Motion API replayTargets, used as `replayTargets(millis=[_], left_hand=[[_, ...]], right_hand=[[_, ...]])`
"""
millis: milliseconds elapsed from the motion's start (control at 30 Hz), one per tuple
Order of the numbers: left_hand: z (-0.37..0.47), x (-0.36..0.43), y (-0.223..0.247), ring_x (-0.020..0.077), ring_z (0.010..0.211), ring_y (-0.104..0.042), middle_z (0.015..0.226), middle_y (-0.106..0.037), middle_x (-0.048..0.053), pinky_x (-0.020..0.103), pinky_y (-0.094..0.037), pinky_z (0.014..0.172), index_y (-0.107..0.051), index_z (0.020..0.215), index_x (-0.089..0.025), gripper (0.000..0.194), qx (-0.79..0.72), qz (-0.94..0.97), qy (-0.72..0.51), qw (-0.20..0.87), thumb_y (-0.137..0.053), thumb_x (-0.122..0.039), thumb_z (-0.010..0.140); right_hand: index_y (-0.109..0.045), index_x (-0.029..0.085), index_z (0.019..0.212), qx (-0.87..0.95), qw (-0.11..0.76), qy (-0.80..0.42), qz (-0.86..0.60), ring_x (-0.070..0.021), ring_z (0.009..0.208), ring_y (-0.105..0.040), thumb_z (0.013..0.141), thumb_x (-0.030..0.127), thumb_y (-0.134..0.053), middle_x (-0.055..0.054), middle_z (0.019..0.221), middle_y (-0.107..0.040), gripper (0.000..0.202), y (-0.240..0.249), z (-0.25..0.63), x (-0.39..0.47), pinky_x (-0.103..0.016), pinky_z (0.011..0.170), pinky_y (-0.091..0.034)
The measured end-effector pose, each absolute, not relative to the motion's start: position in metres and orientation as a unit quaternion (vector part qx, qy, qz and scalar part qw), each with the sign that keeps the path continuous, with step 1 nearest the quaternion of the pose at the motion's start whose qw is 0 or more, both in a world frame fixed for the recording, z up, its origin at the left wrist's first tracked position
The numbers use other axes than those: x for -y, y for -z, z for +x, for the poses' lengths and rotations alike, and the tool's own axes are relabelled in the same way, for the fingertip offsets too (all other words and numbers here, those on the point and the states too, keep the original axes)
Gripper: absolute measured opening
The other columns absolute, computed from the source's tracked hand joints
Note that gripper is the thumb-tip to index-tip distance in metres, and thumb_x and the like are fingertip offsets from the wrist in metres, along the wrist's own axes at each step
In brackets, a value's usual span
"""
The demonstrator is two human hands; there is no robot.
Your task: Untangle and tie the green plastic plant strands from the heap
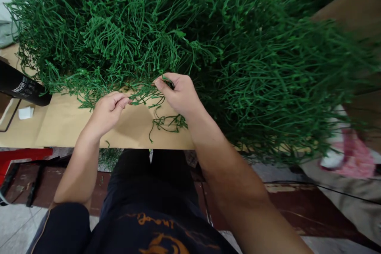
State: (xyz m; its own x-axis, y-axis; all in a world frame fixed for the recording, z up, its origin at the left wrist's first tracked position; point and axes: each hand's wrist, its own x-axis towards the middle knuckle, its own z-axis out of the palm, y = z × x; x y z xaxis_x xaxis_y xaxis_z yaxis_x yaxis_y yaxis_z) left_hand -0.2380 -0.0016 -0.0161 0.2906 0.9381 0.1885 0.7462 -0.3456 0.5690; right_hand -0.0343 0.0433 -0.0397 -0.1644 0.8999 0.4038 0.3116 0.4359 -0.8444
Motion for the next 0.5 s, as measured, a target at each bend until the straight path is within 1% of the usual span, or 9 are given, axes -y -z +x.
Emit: replayTargets(millis=[33,100,167,200,267,367,400,433,500], left_hand=[[-0.237,0.002,0.014,0.0128,0.072,-0.051,0.073,-0.056,0.002,0.026,-0.039,0.068,-0.058,0.073,-0.015,0.028,-0.543,0.785,-0.238,0.180,-0.038,-0.031,0.087],[-0.233,0.005,0.011,0.0130,0.070,-0.050,0.070,-0.055,0.002,0.027,-0.038,0.068,-0.056,0.070,-0.016,0.028,-0.546,0.797,-0.208,0.156,-0.037,-0.028,0.087],[-0.226,0.010,0.007,0.0130,0.067,-0.048,0.065,-0.052,0.001,0.028,-0.037,0.067,-0.052,0.065,-0.016,0.029,-0.541,0.807,-0.193,0.133,-0.036,-0.026,0.087],[-0.223,0.015,0.005,0.0129,0.066,-0.047,0.063,-0.051,0.001,0.028,-0.036,0.067,-0.050,0.064,-0.016,0.029,-0.530,0.814,-0.199,0.124,-0.037,-0.026,0.087],[-0.221,0.027,-0.002,0.0125,0.064,-0.046,0.061,-0.048,0.001,0.027,-0.036,0.065,-0.046,0.061,-0.017,0.030,-0.470,0.840,-0.231,0.143,-0.035,-0.025,0.088],[-0.230,0.050,-0.016,0.0115,0.062,-0.045,0.057,-0.047,0.000,0.026,-0.037,0.063,-0.043,0.061,-0.017,0.032,-0.324,0.874,-0.266,0.245,-0.032,-0.025,0.090],[-0.234,0.056,-0.021,0.0111,0.061,-0.045,0.056,-0.047,0.000,0.026,-0.037,0.062,-0.044,0.062,-0.017,0.032,-0.301,0.872,-0.274,0.273,-0.032,-0.026,0.091],[-0.238,0.060,-0.024,0.0106,0.060,-0.045,0.056,-0.047,0.000,0.025,-0.037,0.061,-0.045,0.063,-0.017,0.032,-0.306,0.861,-0.291,0.284,-0.033,-0.027,0.091],[-0.239,0.059,-0.028,0.0094,0.058,-0.045,0.057,-0.048,-0.001,0.024,-0.037,0.059,-0.049,0.065,-0.016,0.031,-0.367,0.827,-0.334,0.263,-0.036,-0.028,0.091]], right_hand=[[-0.048,0.016,0.061,0.699,0.476,-0.286,-0.451,-0.0083,0.058,-0.038,0.080,0.031,-0.052,0.002,0.057,-0.042,0.025,0.040,-0.037,-0.043,-0.025,0.058,-0.031],[-0.038,0.017,0.055,0.695,0.474,-0.236,-0.487,-0.0072,0.054,-0.031,0.080,0.028,-0.053,0.003,0.053,-0.033,0.031,0.040,-0.042,-0.044,-0.025,0.056,-0.026],[-0.030,0.017,0.052,0.694,0.475,-0.197,-0.504,-0.0069,0.053,-0.026,0.080,0.029,-0.053,0.004,0.053,-0.026,0.038,0.043,-0.045,-0.051,-0.026,0.055,-0.023],[-0.028,0.018,0.053,0.694,0.477,-0.184,-0.507,-0.0070,0.053,-0.026,0.081,0.031,-0.053,0.004,0.053,-0.025,0.040,0.045,-0.043,-0.056,-0.026,0.055,-0.023],[-0.029,0.018,0.054,0.677,0.491,-0.158,-0.524,-0.0078,0.055,-0.028,0.083,0.035,-0.051,0.004,0.054,-0.025,0.040,0.052,-0.034,-0.069,-0.026,0.057,-0.025],[-0.031,0.019,0.055,0.598,0.532,-0.126,-0.585,-0.0088,0.058,-0.031,0.085,0.042,-0.047,0.004,0.055,-0.027,0.042,0.060,-0.010,-0.086,-0.027,0.060,-0.029],[-0.031,0.019,0.054,0.581,0.543,-0.123,-0.593,-0.0091,0.058,-0.032,0.085,0.043,-0.046,0.003,0.055,-0.028,0.042,0.060,-0.006,-0.089,-0.028,0.060,-0.030],[-0.032,0.019,0.054,0.580,0.552,-0.124,-0.586,-0.0093,0.059,-0.034,0.085,0.044,-0.046,0.003,0.055,-0.029,0.043,0.059,-0.004,-0.088,-0.028,0.061,-0.031],[-0.038,0.018,0.056,0.614,0.564,-0.135,-0.536,-0.0099,0.060,-0.038,0.085,0.046,-0.046,0.003,0.055,-0.033,0.041,0.049,-0.011,-0.082,-0.028,0.061,-0.034]])
